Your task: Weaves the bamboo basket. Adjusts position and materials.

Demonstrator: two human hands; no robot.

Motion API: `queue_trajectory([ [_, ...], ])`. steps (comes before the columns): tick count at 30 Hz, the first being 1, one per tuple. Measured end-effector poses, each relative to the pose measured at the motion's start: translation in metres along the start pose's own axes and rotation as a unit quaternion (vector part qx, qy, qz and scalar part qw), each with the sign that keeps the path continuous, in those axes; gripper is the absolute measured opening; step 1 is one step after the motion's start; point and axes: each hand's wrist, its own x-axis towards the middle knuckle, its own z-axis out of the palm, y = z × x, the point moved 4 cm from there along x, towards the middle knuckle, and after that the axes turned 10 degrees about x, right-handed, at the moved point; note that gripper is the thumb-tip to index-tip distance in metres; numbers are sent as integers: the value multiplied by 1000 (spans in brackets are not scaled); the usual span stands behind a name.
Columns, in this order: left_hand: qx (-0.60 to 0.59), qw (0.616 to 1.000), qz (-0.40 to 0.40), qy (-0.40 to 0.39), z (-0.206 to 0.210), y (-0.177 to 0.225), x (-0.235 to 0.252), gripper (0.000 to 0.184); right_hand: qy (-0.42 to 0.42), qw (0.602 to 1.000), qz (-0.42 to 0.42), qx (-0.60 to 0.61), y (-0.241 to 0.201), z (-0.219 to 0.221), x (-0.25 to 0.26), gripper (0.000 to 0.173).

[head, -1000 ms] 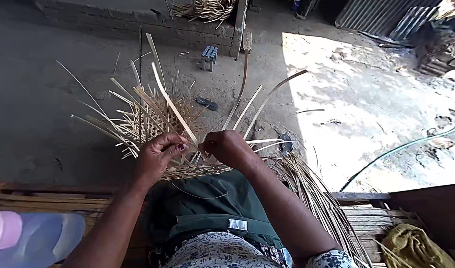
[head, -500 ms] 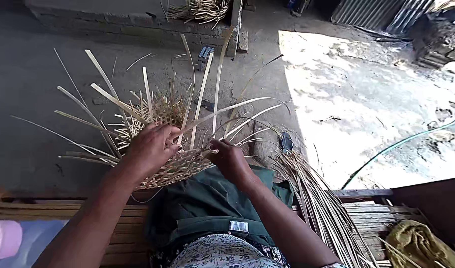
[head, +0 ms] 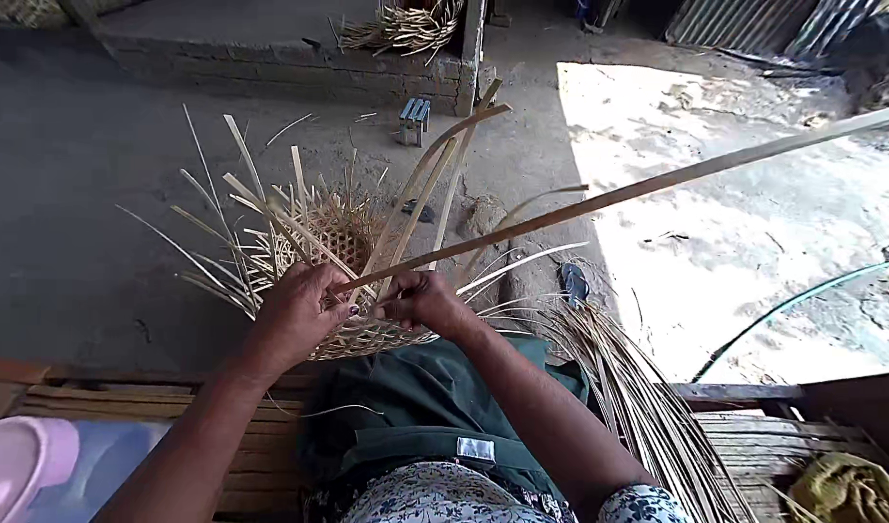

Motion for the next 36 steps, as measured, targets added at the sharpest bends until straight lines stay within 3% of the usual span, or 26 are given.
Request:
queue_trajectory([
  [3, 2, 1000, 5, -1, 3, 7, 0, 32, 29, 1000, 0, 6, 2, 2, 2, 16],
  [10, -38, 998, 37, 26, 13, -1, 6, 31, -7, 982, 102, 157, 14, -8, 6, 18],
  [14, -113, 991, 65, 33, 18, -6, 8, 23, -98, 968, 79, 216, 22, -13, 11, 18],
  [22, -183, 981, 57, 32, 24, -6, 10, 15, -193, 947, -33, 254, 38, -19, 14, 22],
  [24, -150, 986, 58, 39, 24, -5, 11, 13, -158, 958, -24, 237, 35, -16, 10, 19],
  [26, -50, 992, 94, 68, 21, 3, 10, 16, -76, 975, 4, 207, 27, -12, 6, 11],
  [27, 10, 989, 117, 85, 20, 9, 9, 20, -42, 979, 7, 199, 24, -10, 5, 15],
  [29, 105, 979, 134, 109, 19, 18, 6, 25, 11, 973, -11, 229, 24, -7, 5, 24],
  [31, 148, 973, 132, 117, 18, 21, 4, 24, 38, 960, -33, 276, 25, -6, 3, 19],
  [34, 122, 984, 94, 84, 14, 19, 4, 20, 100, 949, -59, 294, 29, -4, 2, 7],
  [36, -2, 1000, 1, 20, 8, 10, 7, 22, 126, 952, -92, 264, 28, -2, -1, 7],
])
